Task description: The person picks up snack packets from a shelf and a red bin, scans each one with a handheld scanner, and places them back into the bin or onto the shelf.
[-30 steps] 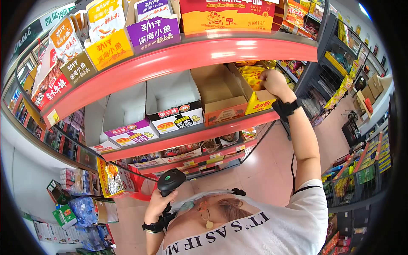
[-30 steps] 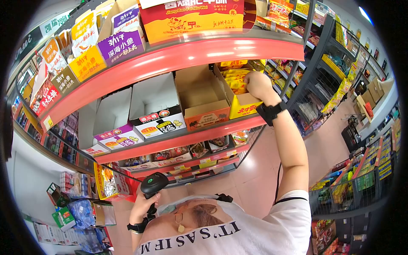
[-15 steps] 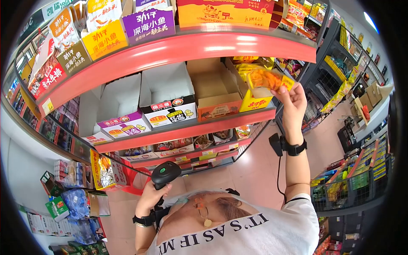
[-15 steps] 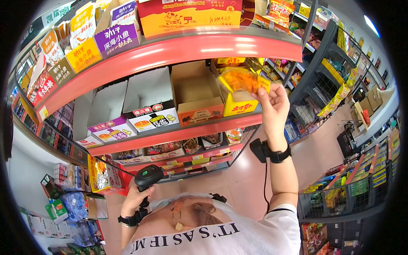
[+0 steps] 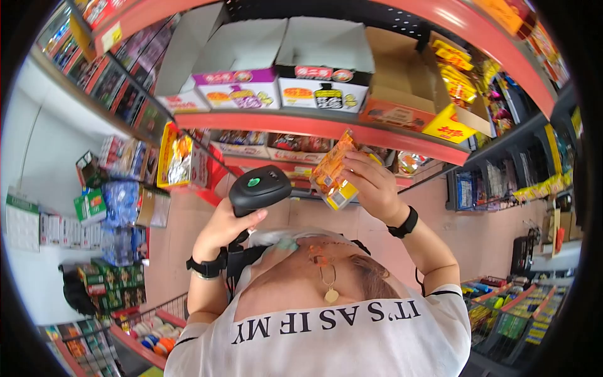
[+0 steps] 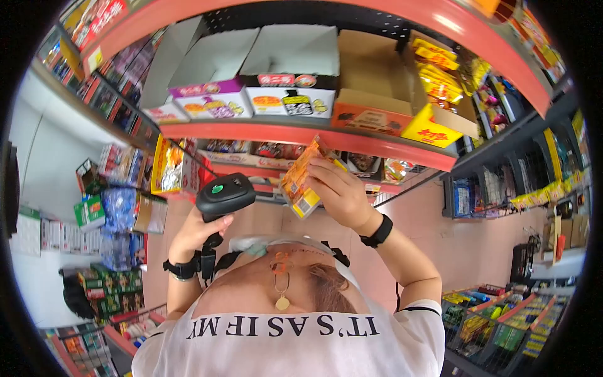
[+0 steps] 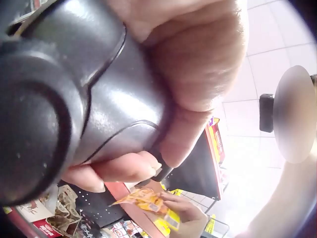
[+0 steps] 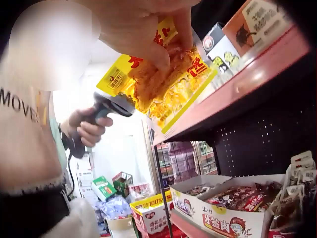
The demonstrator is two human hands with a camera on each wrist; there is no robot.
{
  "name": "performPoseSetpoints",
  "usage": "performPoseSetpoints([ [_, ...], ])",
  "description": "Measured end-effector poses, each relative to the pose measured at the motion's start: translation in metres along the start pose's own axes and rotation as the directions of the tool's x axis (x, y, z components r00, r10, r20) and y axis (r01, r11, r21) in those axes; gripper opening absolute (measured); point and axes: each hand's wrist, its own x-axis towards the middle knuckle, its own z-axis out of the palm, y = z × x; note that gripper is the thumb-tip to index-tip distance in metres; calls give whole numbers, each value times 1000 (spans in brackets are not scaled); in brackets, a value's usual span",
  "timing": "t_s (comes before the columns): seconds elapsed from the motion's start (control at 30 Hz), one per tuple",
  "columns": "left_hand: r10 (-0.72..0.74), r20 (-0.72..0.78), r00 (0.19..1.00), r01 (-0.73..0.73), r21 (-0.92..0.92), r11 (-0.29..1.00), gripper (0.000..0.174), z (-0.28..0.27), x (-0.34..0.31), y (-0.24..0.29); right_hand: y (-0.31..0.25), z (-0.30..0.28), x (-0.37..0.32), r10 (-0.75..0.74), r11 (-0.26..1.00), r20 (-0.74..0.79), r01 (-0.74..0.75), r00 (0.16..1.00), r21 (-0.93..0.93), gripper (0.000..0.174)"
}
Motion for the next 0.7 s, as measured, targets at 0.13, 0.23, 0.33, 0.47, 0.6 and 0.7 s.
performPoseSetpoints([
  [0.13, 4, -9, 1000, -5, -28, 1000, 30, 2, -7, -7, 2, 40, -6, -34, 998, 22, 35, 999, -54, 19],
  [0.23, -15, 14, 1000, 15, 10, 1000, 25, 1, -12, -11, -1, 60, -2, -17, 998, 37, 19, 999, -55, 18],
  [0.33, -25, 16, 1000, 24, 57, 998, 27, -2, -14, -20, -5, 79, 2, -38, 998, 35, 40, 999, -46, 18],
  [0.47, -41, -31, 999, 44, 91, 995, 33, -2, -20, -19, -10, 98, 5, -48, 999, 48, 47, 998, 4, 18],
  [0.6, -84, -35, 996, 88, 119, 989, 35, -8, -25, -24, -14, 109, 12, -56, 998, 14, 56, 998, 39, 17],
  [0.7, -94, -46, 995, 99, 116, 988, 36, -11, -29, -26, -19, 112, 16, -37, 998, 10, 36, 999, 49, 15],
])
